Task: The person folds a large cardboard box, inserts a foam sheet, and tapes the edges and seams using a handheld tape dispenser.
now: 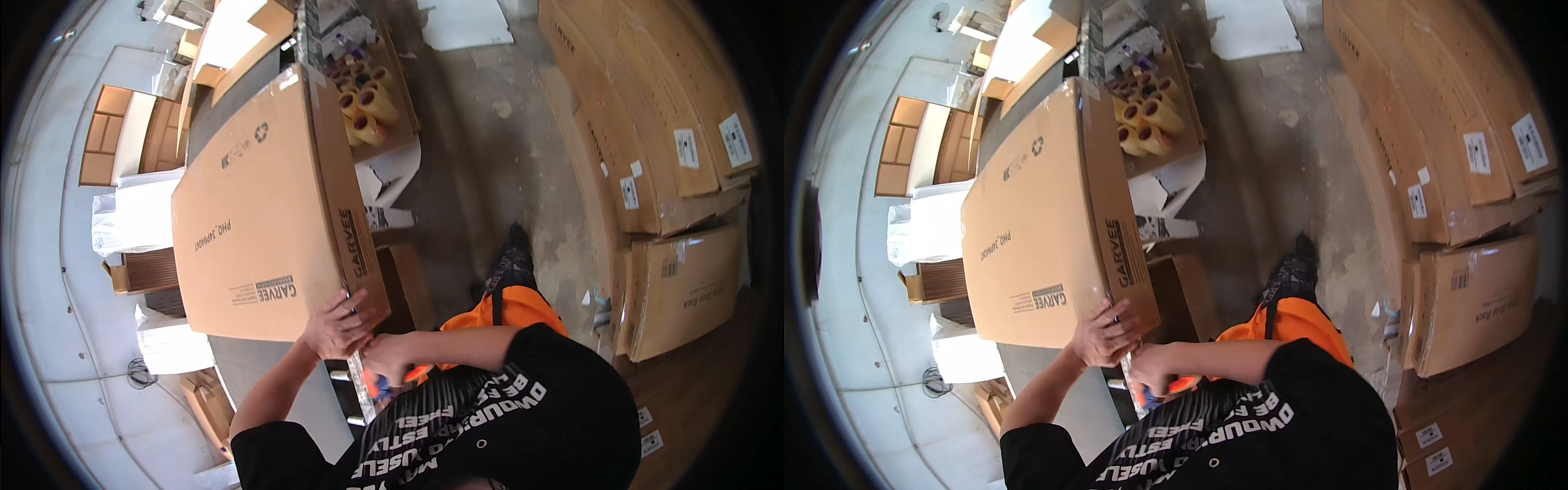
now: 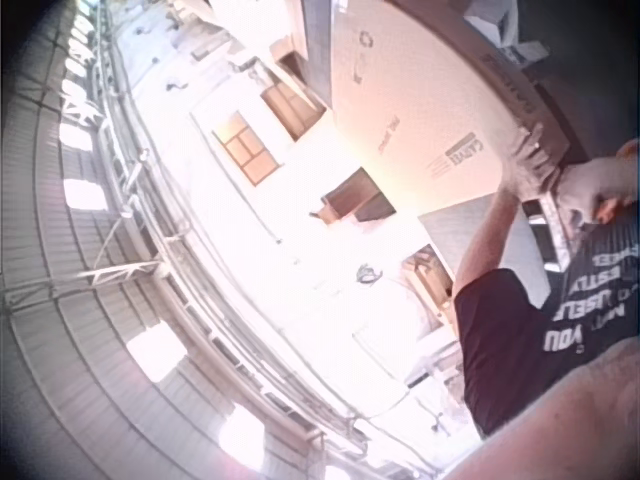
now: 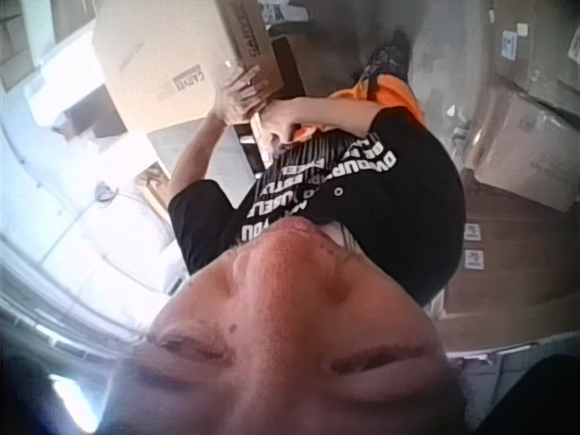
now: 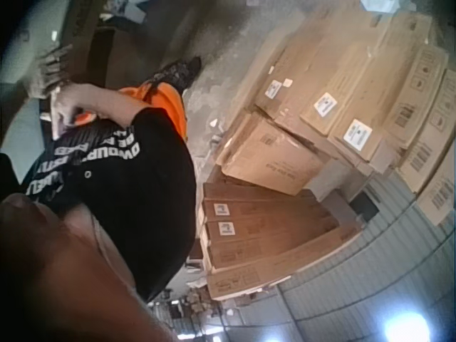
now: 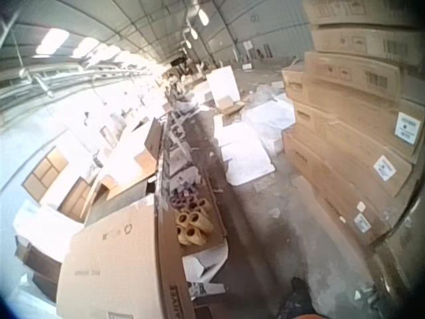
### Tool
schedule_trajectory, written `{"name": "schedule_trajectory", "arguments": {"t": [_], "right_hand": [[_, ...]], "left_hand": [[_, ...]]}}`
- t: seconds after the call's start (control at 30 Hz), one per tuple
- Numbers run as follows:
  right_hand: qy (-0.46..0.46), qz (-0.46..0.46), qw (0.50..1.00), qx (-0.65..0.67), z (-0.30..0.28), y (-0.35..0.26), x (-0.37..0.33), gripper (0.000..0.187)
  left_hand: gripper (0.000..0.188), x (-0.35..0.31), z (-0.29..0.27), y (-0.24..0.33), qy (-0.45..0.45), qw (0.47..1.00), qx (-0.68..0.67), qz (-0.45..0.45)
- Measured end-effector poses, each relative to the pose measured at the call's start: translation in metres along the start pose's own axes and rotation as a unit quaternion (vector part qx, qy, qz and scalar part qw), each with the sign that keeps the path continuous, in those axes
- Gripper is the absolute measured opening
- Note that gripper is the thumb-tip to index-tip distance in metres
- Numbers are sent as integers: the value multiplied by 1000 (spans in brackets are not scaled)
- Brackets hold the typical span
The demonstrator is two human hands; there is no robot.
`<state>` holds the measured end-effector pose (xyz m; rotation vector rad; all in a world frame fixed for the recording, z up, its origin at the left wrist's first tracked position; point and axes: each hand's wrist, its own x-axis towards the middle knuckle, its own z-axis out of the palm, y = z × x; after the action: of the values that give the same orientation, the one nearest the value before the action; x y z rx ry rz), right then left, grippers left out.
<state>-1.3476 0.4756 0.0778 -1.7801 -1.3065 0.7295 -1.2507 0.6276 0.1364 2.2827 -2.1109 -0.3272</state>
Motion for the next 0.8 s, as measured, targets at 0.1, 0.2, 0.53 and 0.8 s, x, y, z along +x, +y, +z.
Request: {"name": "schedule_trajectory", "arguments": {"t": [0.1, 0.2, 0.53, 0.8], "right_hand": [[-2, 59, 994, -96, -54, 10, -75, 45], [211, 145, 963, -81, -103, 39, -161, 45], [340, 186, 919, -65, -252, 224, -237, 51], [345, 166, 898, 216, -415, 342, -232, 61]], "left_hand": [[23, 19, -15, -5, 16, 996, -83, 13], [25, 54, -23, -45, 8, 995, -97, -24], [147, 202, -71, -381, 135, 894, 14, -426], [83, 226, -71, -337, 34, 848, -11, -529]]}}
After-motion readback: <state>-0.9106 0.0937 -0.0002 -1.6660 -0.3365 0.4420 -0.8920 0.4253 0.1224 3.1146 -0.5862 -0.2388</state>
